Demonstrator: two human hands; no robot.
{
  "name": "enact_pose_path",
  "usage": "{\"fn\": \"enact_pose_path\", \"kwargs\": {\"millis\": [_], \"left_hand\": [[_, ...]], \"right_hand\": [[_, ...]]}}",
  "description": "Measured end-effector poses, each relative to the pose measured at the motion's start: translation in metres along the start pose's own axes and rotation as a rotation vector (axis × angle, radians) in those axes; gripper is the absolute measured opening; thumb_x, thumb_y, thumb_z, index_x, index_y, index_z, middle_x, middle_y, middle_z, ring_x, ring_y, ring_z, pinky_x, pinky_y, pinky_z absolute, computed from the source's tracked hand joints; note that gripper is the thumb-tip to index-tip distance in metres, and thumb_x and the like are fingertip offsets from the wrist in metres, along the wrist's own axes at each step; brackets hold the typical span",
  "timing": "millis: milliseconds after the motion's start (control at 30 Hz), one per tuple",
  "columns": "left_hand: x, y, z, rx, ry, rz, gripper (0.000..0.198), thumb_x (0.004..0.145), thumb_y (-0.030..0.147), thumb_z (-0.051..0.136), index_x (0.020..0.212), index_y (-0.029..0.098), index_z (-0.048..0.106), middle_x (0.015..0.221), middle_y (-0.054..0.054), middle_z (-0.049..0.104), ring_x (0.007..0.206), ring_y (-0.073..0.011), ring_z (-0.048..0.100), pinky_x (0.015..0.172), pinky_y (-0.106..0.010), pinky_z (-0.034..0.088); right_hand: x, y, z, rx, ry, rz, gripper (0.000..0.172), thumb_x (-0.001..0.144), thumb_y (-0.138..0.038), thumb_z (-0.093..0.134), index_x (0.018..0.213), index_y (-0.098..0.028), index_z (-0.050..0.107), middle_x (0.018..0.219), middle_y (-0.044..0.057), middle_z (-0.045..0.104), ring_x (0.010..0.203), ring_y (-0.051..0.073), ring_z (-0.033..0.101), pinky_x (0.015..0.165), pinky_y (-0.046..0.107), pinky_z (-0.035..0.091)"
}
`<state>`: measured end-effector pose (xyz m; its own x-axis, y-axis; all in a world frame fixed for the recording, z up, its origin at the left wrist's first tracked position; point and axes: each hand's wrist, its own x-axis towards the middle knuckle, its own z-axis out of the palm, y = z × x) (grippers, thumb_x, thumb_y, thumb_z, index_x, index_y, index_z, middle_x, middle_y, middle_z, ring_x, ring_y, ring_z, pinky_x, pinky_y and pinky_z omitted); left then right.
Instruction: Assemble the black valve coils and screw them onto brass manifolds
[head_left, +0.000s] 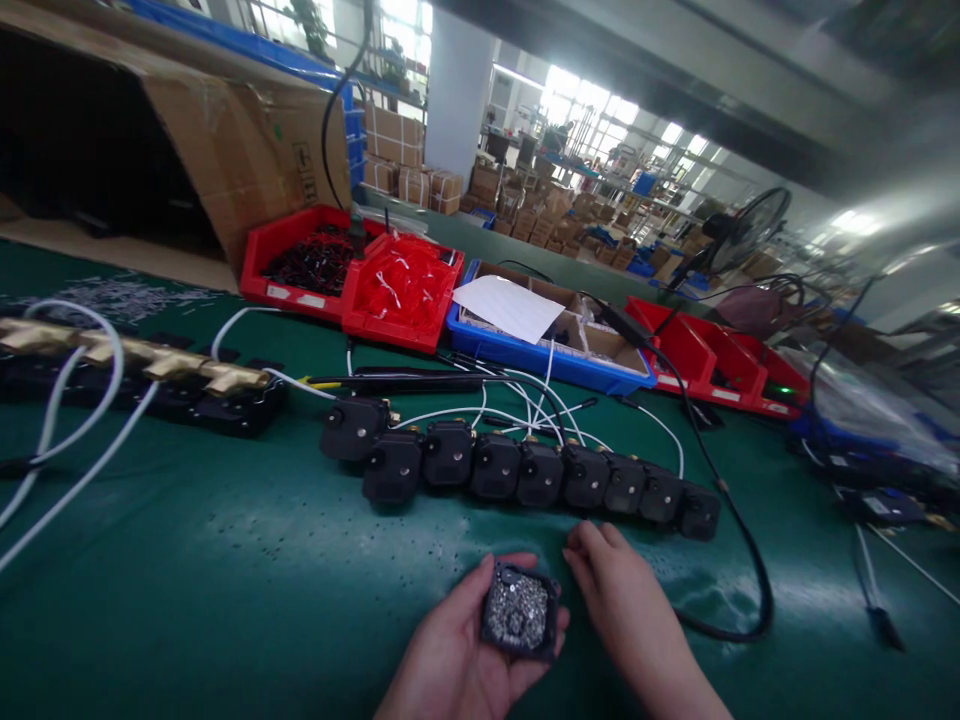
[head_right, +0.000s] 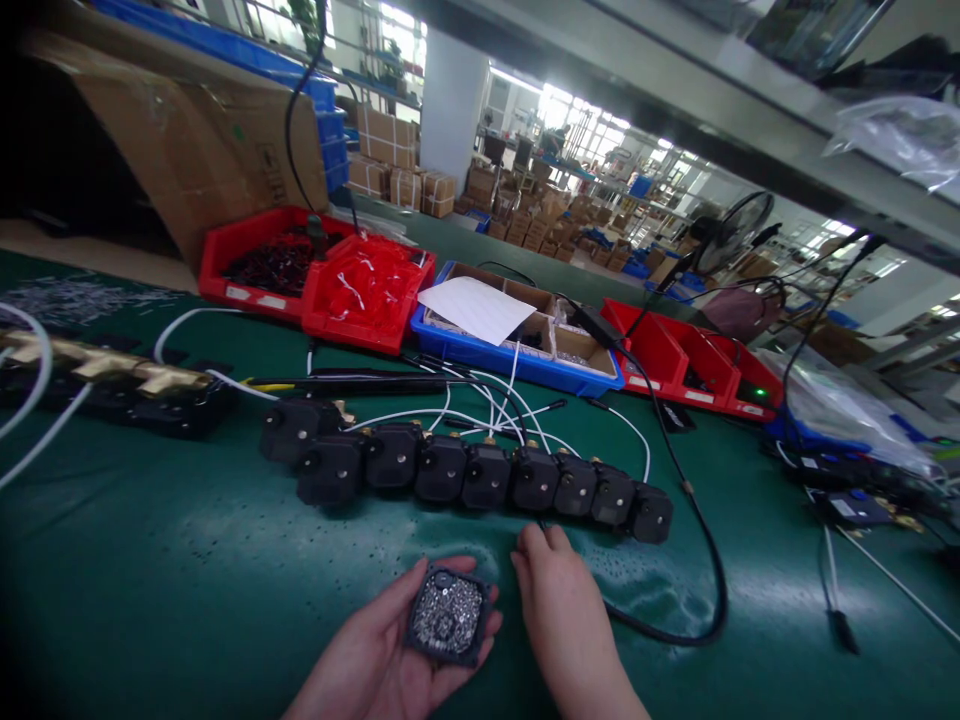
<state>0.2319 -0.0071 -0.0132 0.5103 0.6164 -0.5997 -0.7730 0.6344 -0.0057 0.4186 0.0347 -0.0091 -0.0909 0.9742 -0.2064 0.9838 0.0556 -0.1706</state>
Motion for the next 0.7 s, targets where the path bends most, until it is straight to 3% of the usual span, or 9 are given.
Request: {"fn": "enact_pose_path", "kwargs": {"millis": [333,600,700], "left_hand": [[0.004,0.002,-0.001,-0.014,0.003,-0.038,0.046,0.101,0.04,0.047,0.136,0.01,0.048,0.115,-0.023,0.071,0.098,-0.0313,0.073,0.094,-0.042,0.053],[0.004,0.0,0.0,-0.001,0.009,-0.013,0.047,0.1,0.039,0.05,0.136,0.009,0.05,0.114,-0.023,0.071,0.096,-0.031,0.073,0.092,-0.041,0.054],[0.004,-0.001,0.0,-0.004,0.013,-0.007,0.049,0.1,0.038,0.051,0.137,0.008,0.049,0.115,-0.024,0.07,0.096,-0.0312,0.073,0.092,-0.041,0.054]], "right_hand": [[0.002,0.0,0.014,-0.125,0.024,0.028,0.014,0.103,-0.015,0.045,0.094,-0.018,0.057,0.097,0.01,0.064,0.086,0.023,0.07,0.077,0.034,0.052],[0.001,-0.004,-0.003,-0.278,-0.065,-0.034,0.035,0.089,0.007,0.044,0.101,-0.016,0.067,0.097,0.012,0.068,0.083,0.026,0.073,0.074,0.034,0.058],[0.0,-0.006,-0.009,-0.317,-0.073,-0.075,0.04,0.086,0.009,0.042,0.103,-0.015,0.069,0.104,0.015,0.069,0.093,0.028,0.073,0.082,0.038,0.059]]}}
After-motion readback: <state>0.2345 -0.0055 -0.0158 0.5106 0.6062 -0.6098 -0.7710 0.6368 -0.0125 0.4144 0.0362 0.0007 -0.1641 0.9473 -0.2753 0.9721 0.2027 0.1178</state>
